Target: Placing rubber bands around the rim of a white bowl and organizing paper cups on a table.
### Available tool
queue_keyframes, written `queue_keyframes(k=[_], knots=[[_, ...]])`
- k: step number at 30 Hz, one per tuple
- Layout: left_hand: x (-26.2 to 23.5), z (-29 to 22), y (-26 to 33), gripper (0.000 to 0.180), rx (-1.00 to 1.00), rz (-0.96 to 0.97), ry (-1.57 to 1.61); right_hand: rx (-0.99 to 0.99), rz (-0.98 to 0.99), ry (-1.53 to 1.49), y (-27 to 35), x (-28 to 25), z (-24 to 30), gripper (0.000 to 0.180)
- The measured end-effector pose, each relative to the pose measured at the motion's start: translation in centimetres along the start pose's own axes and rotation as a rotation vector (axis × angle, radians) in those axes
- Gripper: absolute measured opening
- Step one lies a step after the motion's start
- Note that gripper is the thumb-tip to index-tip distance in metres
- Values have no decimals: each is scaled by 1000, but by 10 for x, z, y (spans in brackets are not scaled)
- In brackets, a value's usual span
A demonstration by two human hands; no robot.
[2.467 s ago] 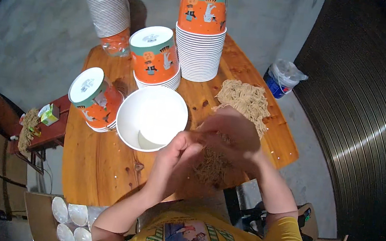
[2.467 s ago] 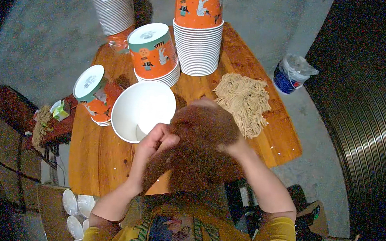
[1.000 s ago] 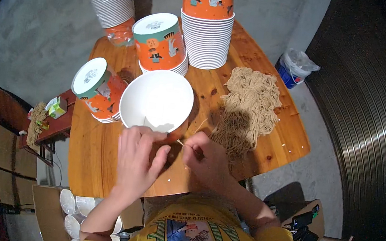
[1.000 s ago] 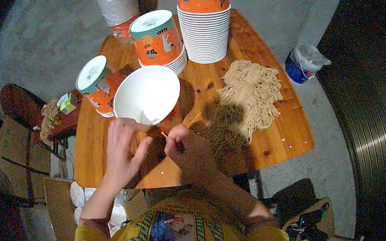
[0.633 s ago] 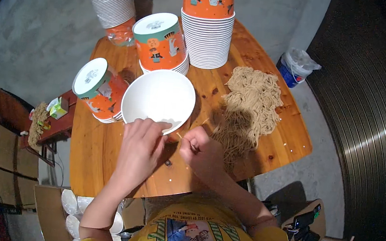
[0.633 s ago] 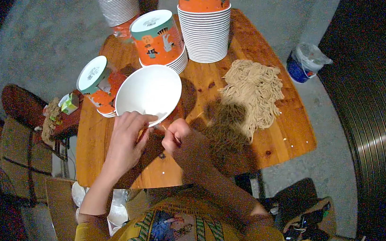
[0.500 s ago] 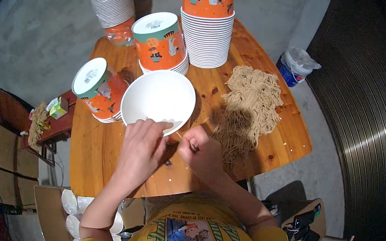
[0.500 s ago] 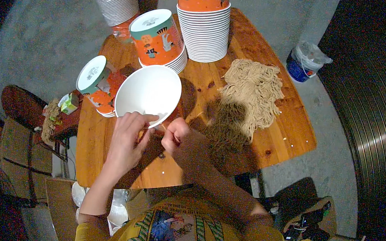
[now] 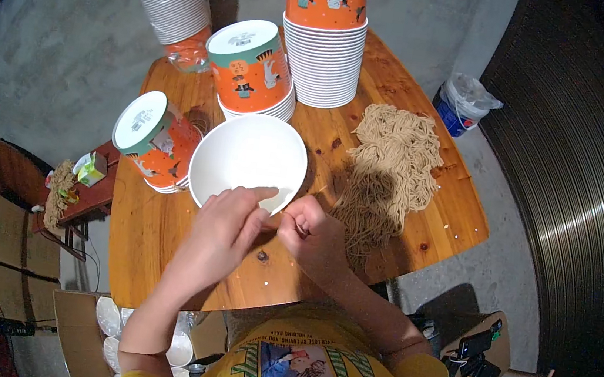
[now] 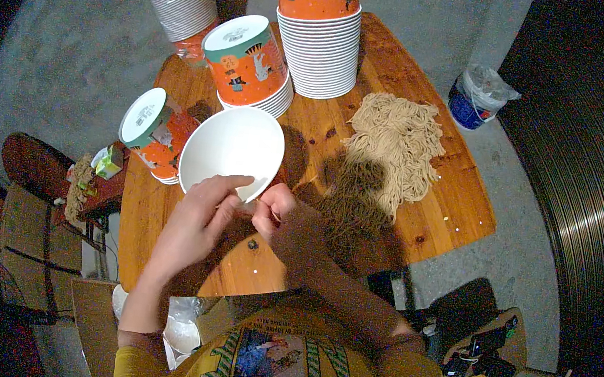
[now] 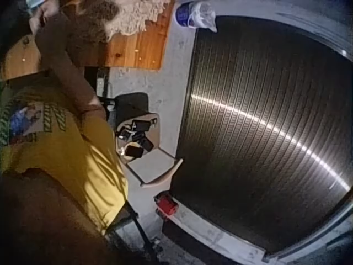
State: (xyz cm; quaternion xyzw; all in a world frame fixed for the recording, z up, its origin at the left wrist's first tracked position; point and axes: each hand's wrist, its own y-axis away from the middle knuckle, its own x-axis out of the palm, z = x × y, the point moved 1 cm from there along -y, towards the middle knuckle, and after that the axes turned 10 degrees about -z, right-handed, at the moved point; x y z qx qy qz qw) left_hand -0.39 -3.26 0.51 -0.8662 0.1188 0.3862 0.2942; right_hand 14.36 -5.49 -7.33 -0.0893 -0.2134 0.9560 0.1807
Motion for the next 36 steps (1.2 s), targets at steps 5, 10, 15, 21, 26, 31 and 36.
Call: queue_keyframes(k=[5, 10, 15, 21, 26, 31, 36], knots=[[-5, 17, -26, 22, -63, 284, 228, 1, 5, -21, -1, -2, 3, 10], [-5, 22, -40, 17, -210, 512, 205, 26, 2, -14, 0, 0, 0, 9], [0, 18, -32, 16, -183, 354, 161, -117, -82, -62, -4, -1, 5, 5], [2, 13, -34, 13, -371, 154, 389, 24, 9, 20, -12, -13, 6, 2], [6, 13, -41, 10, -517, 238, 724, 247, 153, -283, -22, -19, 7, 4], [11, 23, -42, 12, -542, 308, 812, 343, 240, -293, -42, -29, 17, 4], [7, 17, -44, 19, -495, 379, 781, 305, 428, -476, -65, -42, 31, 8]])
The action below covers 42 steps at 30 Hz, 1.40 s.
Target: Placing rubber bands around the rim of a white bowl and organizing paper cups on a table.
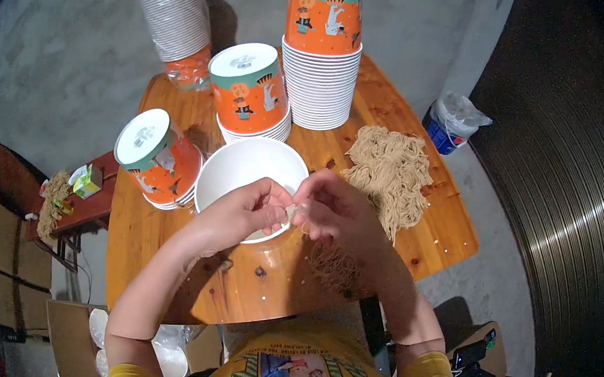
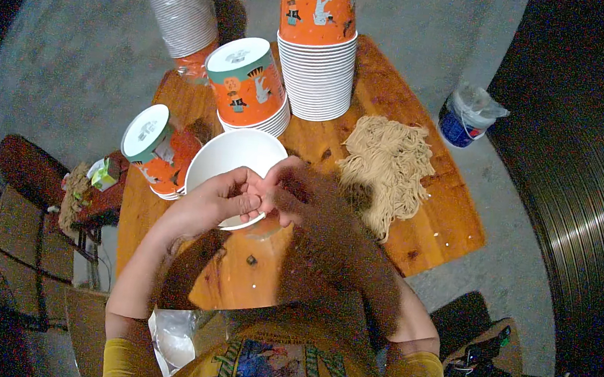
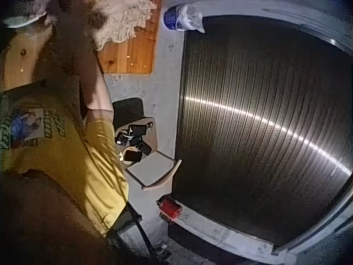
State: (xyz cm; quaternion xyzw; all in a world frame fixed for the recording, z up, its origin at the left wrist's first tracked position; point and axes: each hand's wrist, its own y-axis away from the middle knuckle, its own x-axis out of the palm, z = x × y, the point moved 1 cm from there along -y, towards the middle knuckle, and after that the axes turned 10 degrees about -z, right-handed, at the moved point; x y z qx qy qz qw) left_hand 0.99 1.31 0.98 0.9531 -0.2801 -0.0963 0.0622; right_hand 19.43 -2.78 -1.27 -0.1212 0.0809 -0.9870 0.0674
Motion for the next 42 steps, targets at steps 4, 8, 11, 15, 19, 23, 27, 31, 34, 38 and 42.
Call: queue_keyframes(k=[4, 8, 11, 15, 19, 23, 27, 31, 34, 38, 42], knots=[[0, 2, -2, 22, -56, 36, -54, 16, 53, 78, -12, 1, 5, 11], [-1, 1, -1, 19, -112, 29, -39, 41, -23, 58, -17, -4, -7, 14], [-3, 2, -3, 17, -113, 74, -21, 102, -143, 43, -14, -6, -12, 14], [-3, 6, -9, 16, -116, 77, -34, 53, -253, 30, -3, -8, -26, 16], [-1, 5, -12, 16, -112, 58, -11, -242, -329, 570, 20, -2, -25, 20], [0, 5, -13, 15, -113, 60, 11, -753, -360, 1014, 28, 10, -18, 18], [1, 3, -13, 13, -102, 66, 26, -614, -397, 888, 29, 13, -27, 14], [0, 2, -15, 12, -161, 102, 48, -650, -335, 799, 27, 25, -29, 12], [-3, 3, -17, 12, -232, 128, 91, -571, -407, 874, 29, 34, -28, 10], [-2, 0, -15, 14, -296, 124, 174, -675, -418, 862, 28, 30, -31, 9], [-7, 2, -15, 20, -291, 123, 189, -562, -317, 761, 30, 26, -22, 10]])
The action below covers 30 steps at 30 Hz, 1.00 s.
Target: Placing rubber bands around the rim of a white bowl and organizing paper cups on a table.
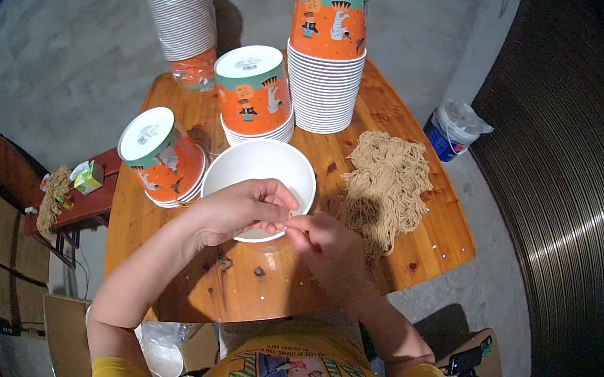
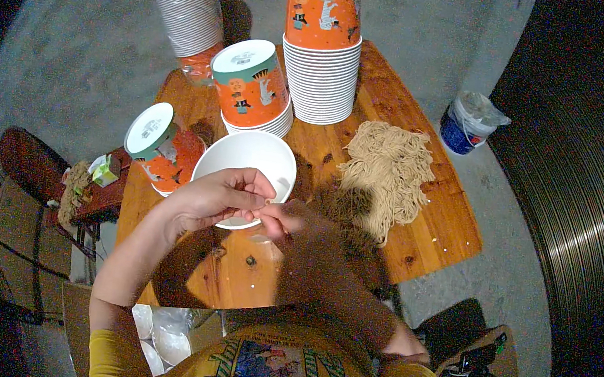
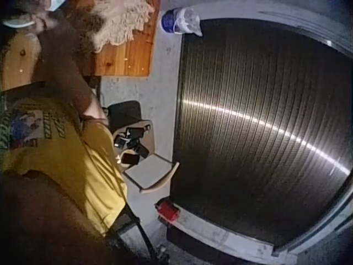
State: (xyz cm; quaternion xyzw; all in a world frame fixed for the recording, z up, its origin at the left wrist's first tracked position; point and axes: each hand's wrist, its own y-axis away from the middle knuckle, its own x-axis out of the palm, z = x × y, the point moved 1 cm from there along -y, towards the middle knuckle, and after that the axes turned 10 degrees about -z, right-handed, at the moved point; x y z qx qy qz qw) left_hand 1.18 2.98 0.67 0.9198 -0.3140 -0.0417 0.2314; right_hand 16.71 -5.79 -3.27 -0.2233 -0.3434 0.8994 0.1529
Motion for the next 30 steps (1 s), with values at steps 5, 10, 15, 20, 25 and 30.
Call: queue_keyframes(k=[5, 10, 15, 20, 25, 30], knots=[[-3, 4, 0, 24, 168, -19, -150, 193, -3, -170, 7, -3, -11, 18], [16, -2, 19, 23, 402, -128, -389, 410, -65, -322, 6, -3, -23, 24], [24, 7, 26, 21, 614, -258, -603, 165, -19, -57, 2, 0, -12, 9], [24, 6, 26, 24, 896, -285, -754, 200, -82, -55, 0, 3, -10, 6], [17, 2, 23, 21, 781, -204, -796, 215, -100, -74, 5, 5, -16, 7], [15, 7, 22, 13, 838, -228, -862, 45, -98, 16, 5, 5, -8, 7]])
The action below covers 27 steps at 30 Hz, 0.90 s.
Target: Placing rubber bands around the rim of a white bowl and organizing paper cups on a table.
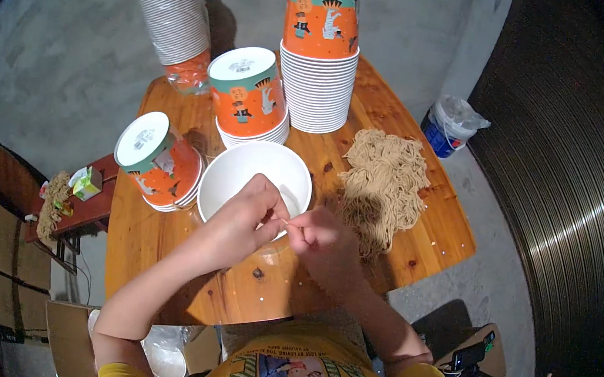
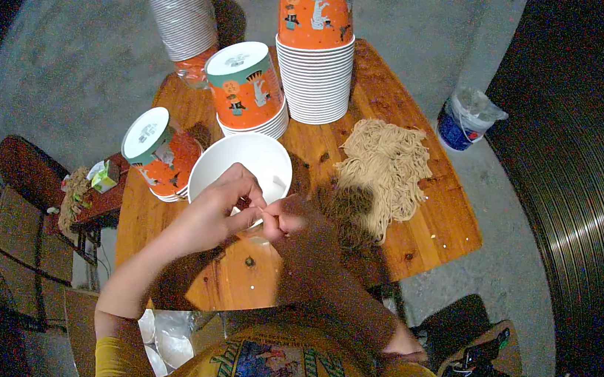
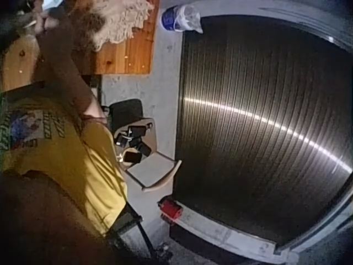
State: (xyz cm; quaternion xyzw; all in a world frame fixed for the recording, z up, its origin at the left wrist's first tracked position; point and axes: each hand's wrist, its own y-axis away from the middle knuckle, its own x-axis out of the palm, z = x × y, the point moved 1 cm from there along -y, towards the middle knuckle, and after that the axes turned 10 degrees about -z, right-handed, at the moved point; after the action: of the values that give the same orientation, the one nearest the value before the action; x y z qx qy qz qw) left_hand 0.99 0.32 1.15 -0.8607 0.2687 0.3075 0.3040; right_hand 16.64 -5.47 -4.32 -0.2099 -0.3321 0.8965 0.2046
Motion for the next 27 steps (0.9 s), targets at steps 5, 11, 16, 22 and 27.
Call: queue_keyframes(k=[5, 11, 16, 22, 27], knots=[[9, -14, 6, 7, -9, -173, -133, -61, -25, 86, 3, 2, -2, 7], [12, -13, 11, 7, -218, -184, -1, -89, -81, 100, 4, 3, 1, 7], [13, -8, 11, 8, -264, -209, 66, -37, -43, 49, 5, 3, -1, 9], [11, -1, 11, 7, -344, -152, 139, 198, -15, -140, 7, 5, -2, 10], [10, 1, 6, 8, -433, -113, 349, 373, -2, -250, 8, 7, -9, 13]])
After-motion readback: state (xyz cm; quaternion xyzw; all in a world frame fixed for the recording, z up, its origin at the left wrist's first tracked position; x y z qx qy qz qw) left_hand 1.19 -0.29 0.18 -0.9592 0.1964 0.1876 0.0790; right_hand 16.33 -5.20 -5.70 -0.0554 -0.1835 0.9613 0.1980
